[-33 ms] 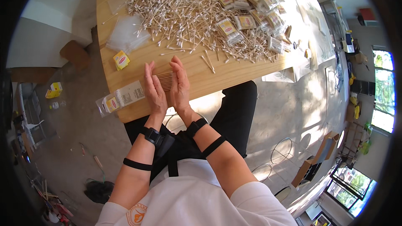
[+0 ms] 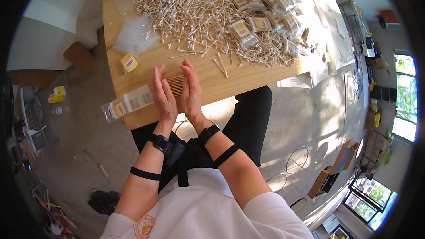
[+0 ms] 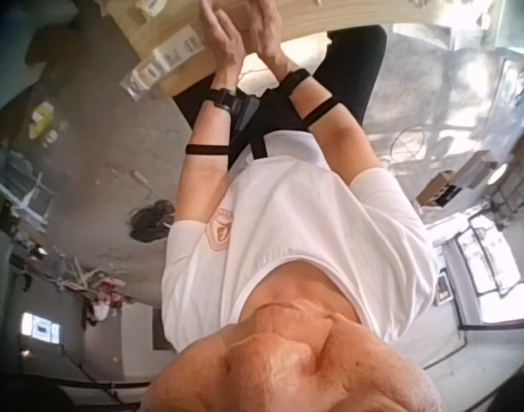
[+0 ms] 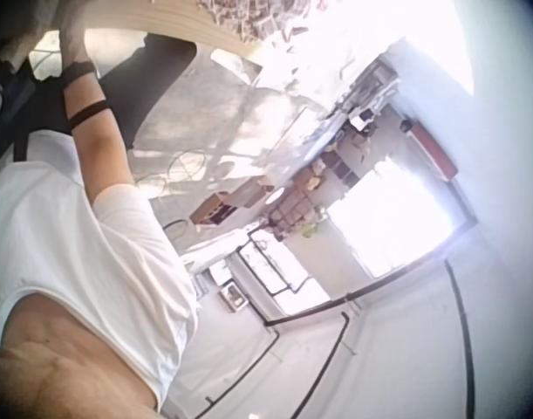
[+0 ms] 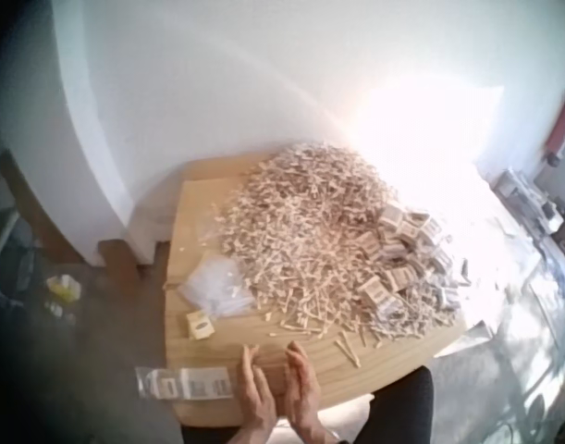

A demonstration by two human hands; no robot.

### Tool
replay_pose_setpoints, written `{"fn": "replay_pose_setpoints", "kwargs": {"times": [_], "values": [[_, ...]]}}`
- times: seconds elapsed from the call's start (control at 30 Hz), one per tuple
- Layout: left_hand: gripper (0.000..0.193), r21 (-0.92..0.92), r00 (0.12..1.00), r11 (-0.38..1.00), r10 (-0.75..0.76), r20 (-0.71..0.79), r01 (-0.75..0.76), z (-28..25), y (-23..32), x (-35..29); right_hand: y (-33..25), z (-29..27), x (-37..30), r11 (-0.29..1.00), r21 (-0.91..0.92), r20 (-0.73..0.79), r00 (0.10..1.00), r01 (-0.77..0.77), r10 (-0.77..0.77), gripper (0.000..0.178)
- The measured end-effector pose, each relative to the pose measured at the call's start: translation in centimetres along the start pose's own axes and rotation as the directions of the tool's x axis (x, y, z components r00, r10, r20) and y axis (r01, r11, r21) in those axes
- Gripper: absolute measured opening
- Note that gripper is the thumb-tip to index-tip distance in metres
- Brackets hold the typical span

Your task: Packaging cotton swabs into small plastic bags.

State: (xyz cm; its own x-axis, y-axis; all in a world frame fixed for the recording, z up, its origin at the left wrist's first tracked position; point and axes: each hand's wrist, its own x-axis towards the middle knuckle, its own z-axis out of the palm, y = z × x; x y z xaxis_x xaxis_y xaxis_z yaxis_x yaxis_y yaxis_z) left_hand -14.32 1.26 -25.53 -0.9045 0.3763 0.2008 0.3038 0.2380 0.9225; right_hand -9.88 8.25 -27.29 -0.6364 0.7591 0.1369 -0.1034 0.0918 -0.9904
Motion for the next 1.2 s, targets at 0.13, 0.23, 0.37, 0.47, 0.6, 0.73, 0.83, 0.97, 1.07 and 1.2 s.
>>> {"fn": "replay_pose_setpoints", "kwargs": {"times": [0.13,0.23,0.37,0.47,0.6,0.73,0.83,0.97,1.07,1.2], "values": [[0.051,-0.013,1.000,1.000,-0.004,0.012,0.004,-0.4,-0.1,0.0,-0.1,0.6,0.0,0.998,0.042,0.017,0.999,-0.048,0.047,0.028],[0.051,0.065,1.000,0.997,0.030,-0.001,-0.030,-1.8,-0.6,-0.2,-0.4,1.7,-0.2,0.998,0.025,0.081,0.996,-0.051,0.049,0.028],[0.050,0.161,0.997,0.987,0.011,-0.072,0.001,-5.0,-2.1,-0.3,-0.7,5.3,-1.4,0.999,0.021,0.192,0.980,-0.048,0.043,0.031],[0.051,0.187,0.995,0.982,-0.017,-0.098,0.035,-7.4,-3.0,-0.3,-1.0,7.6,-2.4,0.999,-0.002,0.242,0.970,-0.032,0.031,0.031],[0.054,0.213,0.996,0.977,0.005,-0.091,0.015,-8.5,-2.9,0.0,-1.0,8.1,-2.4,0.998,0.038,0.259,0.965,-0.051,0.040,0.030],[0.052,0.189,0.994,0.982,0.013,-0.109,0.008,-9.3,-2.1,0.0,-2.8,6.2,-1.5,1.000,0.016,0.289,0.957,-0.012,0.007,0.036],[0.051,0.251,0.997,0.968,0.033,-0.072,-0.014,-11.5,-1.0,-0.1,-3.8,3.9,-0.9,0.851,-0.382,0.527,0.841,0.361,-0.121,0.046],[0.048,0.243,0.999,0.970,-0.002,-0.045,0.013,-15.0,-0.3,-1.6,-4.4,4.5,-2.3,0.648,-0.444,0.746,0.656,0.618,-0.114,0.056],[0.054,0.310,1.000,0.950,0.011,0.019,-0.017,-16.6,-0.2,-3.7,-2.6,5.1,-2.3,0.566,-0.440,0.815,0.575,0.697,-0.075,0.059],[0.064,0.414,0.985,0.905,0.029,0.168,-0.098,-16.6,0.0,-5.9,-1.6,5.2,-2.3,0.498,-0.472,0.812,0.579,0.727,-0.076,0.058]]}}
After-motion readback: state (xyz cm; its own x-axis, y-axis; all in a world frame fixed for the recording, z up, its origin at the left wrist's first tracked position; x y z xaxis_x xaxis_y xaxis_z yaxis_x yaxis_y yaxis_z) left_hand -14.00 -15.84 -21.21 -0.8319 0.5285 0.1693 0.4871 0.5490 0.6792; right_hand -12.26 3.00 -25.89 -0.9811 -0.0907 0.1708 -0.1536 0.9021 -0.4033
